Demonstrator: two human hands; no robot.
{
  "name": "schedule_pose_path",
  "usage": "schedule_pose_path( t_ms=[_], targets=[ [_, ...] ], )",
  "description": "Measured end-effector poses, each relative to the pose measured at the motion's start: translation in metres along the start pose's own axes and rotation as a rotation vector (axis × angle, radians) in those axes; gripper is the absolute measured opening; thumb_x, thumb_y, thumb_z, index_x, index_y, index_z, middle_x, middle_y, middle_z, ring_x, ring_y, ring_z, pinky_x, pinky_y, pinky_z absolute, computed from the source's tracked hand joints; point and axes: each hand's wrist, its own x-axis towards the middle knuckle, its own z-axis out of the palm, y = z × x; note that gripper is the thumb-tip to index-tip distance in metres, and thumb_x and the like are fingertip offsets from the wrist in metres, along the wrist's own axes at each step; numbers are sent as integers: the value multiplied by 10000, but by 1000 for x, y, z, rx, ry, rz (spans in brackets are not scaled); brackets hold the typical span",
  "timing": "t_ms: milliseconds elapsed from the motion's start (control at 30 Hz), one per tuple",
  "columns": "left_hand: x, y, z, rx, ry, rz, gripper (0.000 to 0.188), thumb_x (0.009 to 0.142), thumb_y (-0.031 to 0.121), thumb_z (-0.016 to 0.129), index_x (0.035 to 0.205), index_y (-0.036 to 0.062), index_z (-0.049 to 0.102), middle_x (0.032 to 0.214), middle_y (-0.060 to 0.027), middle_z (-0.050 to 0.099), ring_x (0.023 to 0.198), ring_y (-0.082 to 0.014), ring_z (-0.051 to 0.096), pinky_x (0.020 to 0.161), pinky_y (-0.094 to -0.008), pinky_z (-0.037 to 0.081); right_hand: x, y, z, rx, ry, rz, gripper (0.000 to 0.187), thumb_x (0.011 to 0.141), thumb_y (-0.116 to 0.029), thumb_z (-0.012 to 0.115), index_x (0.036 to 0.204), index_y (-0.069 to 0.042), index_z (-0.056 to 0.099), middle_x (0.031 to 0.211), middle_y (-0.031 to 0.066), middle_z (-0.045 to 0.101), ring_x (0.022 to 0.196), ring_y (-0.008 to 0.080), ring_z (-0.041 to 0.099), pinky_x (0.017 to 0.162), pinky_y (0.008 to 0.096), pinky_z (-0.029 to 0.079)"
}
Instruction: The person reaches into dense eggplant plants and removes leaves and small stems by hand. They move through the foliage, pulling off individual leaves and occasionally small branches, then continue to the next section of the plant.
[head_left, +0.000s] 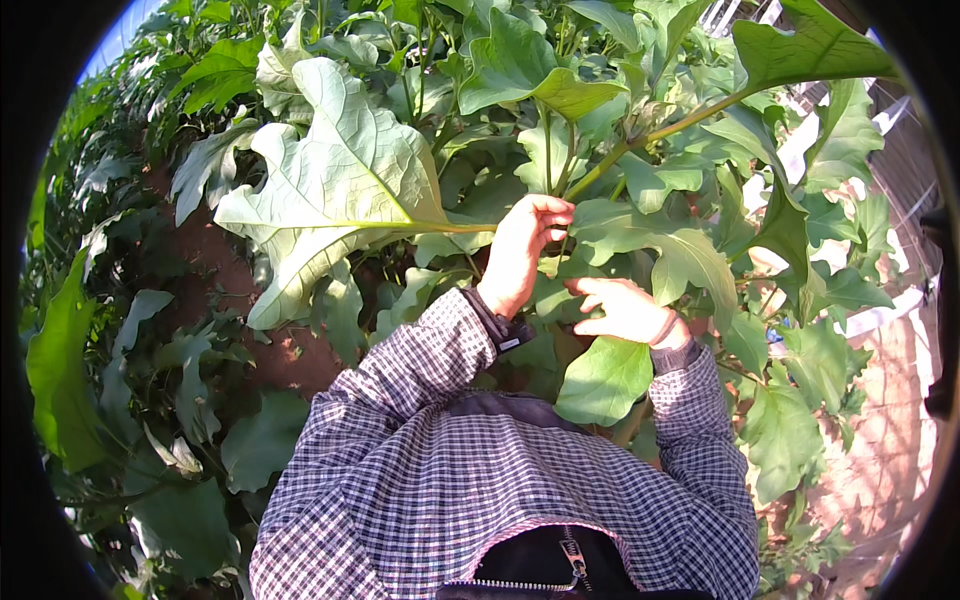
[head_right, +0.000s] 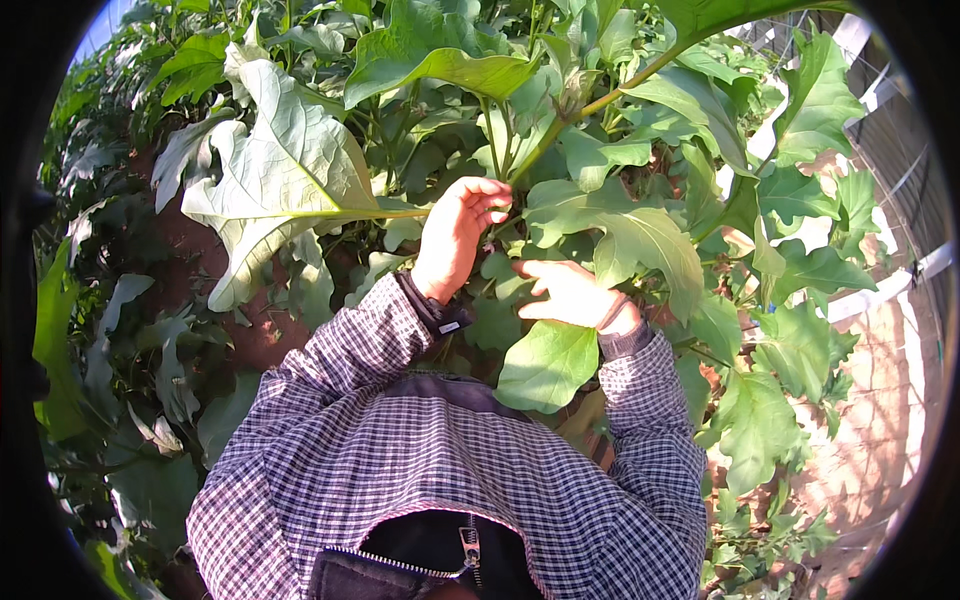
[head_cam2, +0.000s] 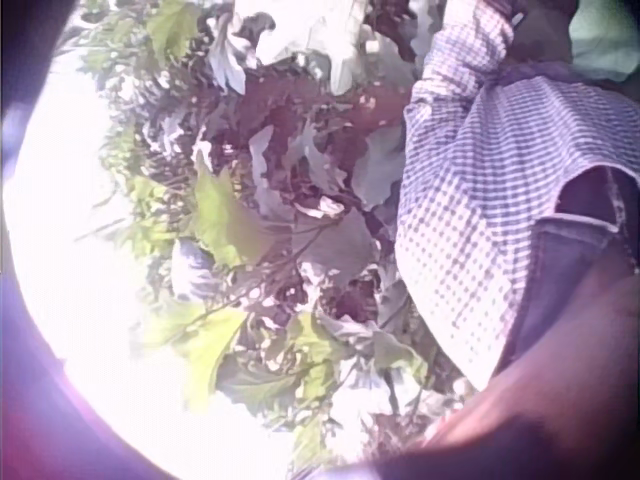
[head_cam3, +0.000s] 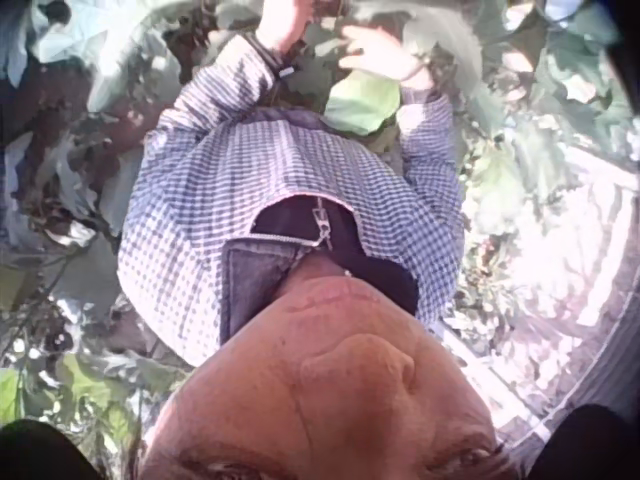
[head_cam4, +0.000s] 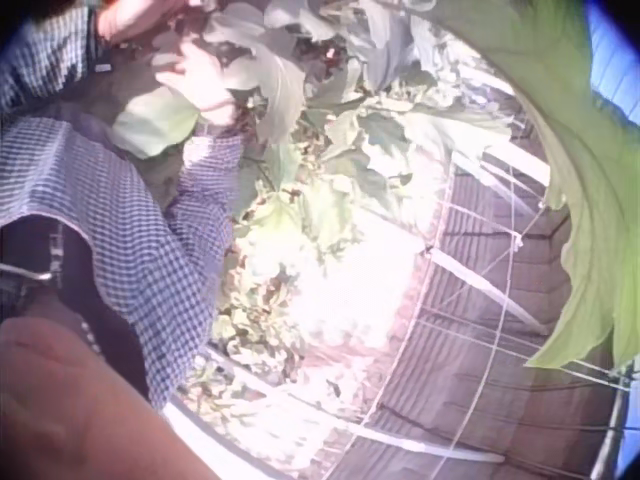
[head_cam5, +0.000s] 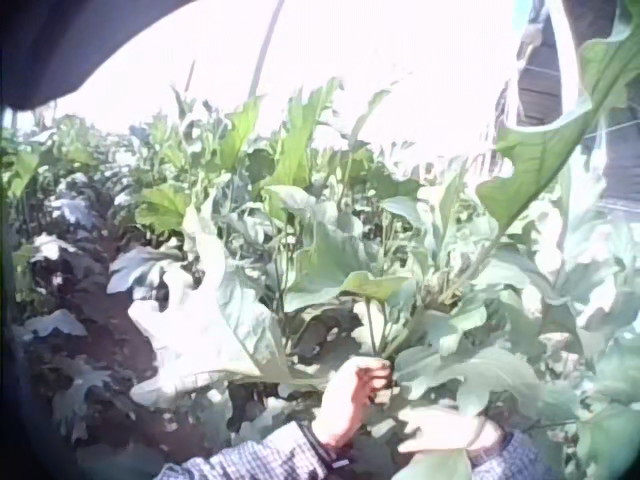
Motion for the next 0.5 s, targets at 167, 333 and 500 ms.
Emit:
schedule_pose_path(
  t_ms=[167, 333, 500],
  targets=[
    [7, 13, 11, 404, -30, 238, 452, 988, 389, 427, 1200, 17, 574, 1343, -113, 530, 1239, -210, 483, 1062, -360, 341, -7, -29, -9, 1076, 1064, -686, 657, 937, -159, 594, 1490, -80, 248, 1324, 178, 496, 1074, 244, 590, 868, 329, 504],
    [16, 13, 9, 529, -79, 239, 428, 973, 257, 440, 1308, 1, 509, 1351, -147, 532, 1288, -254, 457, 1101, -367, 310, 15, -40, -42, 1195, 1119, -440, 437, 956, -175, 575, 1346, -24, 446, 1276, 123, 543, 1079, 191, 574, 860, 314, 485],
    [23, 12, 9, 701, -126, 302, 463, 891, 134, 478, 1337, 11, 486, 1335, -211, 530, 1291, -357, 453, 1090, -394, 340, 31, -57, -78, 946, 1190, -148, 312, 943, -364, 620, 833, -74, 589, 615, -4, 538, 487, 71, 442, 460, 219, 332]
  ],
)
